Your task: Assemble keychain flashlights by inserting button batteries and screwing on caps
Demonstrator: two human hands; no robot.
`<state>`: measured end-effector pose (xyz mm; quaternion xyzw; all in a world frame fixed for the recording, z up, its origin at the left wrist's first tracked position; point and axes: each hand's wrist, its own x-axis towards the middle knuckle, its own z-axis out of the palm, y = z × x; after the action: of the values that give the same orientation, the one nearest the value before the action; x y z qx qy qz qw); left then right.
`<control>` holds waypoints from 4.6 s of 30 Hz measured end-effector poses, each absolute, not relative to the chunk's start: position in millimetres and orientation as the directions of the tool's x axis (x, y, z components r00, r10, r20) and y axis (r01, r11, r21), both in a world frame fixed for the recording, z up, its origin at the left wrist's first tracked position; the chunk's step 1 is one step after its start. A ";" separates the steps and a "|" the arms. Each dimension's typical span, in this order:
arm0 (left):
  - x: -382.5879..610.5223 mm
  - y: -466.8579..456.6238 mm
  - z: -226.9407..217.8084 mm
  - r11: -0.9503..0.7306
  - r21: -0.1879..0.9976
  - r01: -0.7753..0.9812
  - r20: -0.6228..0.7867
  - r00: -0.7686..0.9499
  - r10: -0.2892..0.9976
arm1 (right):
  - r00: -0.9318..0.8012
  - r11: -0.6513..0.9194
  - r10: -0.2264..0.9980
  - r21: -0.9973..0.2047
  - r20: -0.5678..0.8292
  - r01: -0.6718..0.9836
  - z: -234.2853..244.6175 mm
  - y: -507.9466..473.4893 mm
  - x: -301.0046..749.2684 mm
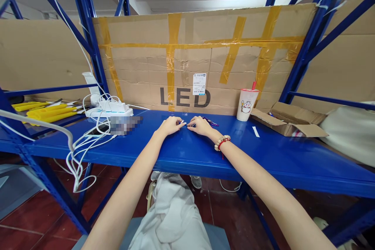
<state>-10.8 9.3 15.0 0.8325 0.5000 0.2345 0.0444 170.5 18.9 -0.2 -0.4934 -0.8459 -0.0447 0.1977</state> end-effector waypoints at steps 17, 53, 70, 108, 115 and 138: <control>-11.1 10.5 14.2 -0.493 0.297 0.818 0.348 0.388 0.854 | -0.444 0.558 0.781 -0.174 0.439 0.811 -0.5 24.0 170.6; -14.1 17.3 8.9 -0.557 0.336 0.759 0.367 0.440 0.820 | -0.330 0.772 0.593 -0.401 0.735 0.493 -2.0 31.3 165.3; -14.5 18.9 8.6 -0.550 0.329 0.767 0.378 0.427 0.821 | -0.261 0.497 0.798 -0.348 0.543 0.795 4.0 18.9 166.3; -12.8 11.9 13.3 -0.532 0.344 0.773 0.349 0.421 0.837 | -0.197 0.285 0.918 -0.228 0.343 0.931 8.4 12.9 169.9; -12.4 12.0 13.1 -0.521 0.341 0.783 0.344 0.412 0.844 | -0.208 0.319 0.906 -0.274 0.368 0.907 6.0 13.6 169.0; -10.6 8.9 16.1 -0.514 0.304 0.802 0.331 0.417 0.846 | -0.328 0.434 0.873 -0.268 0.360 0.860 2.6 19.0 167.7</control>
<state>-10.6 8.9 16.1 0.8404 0.4903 0.2257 0.0491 167.7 19.0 2.6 -0.5318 -0.8149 0.0144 0.2302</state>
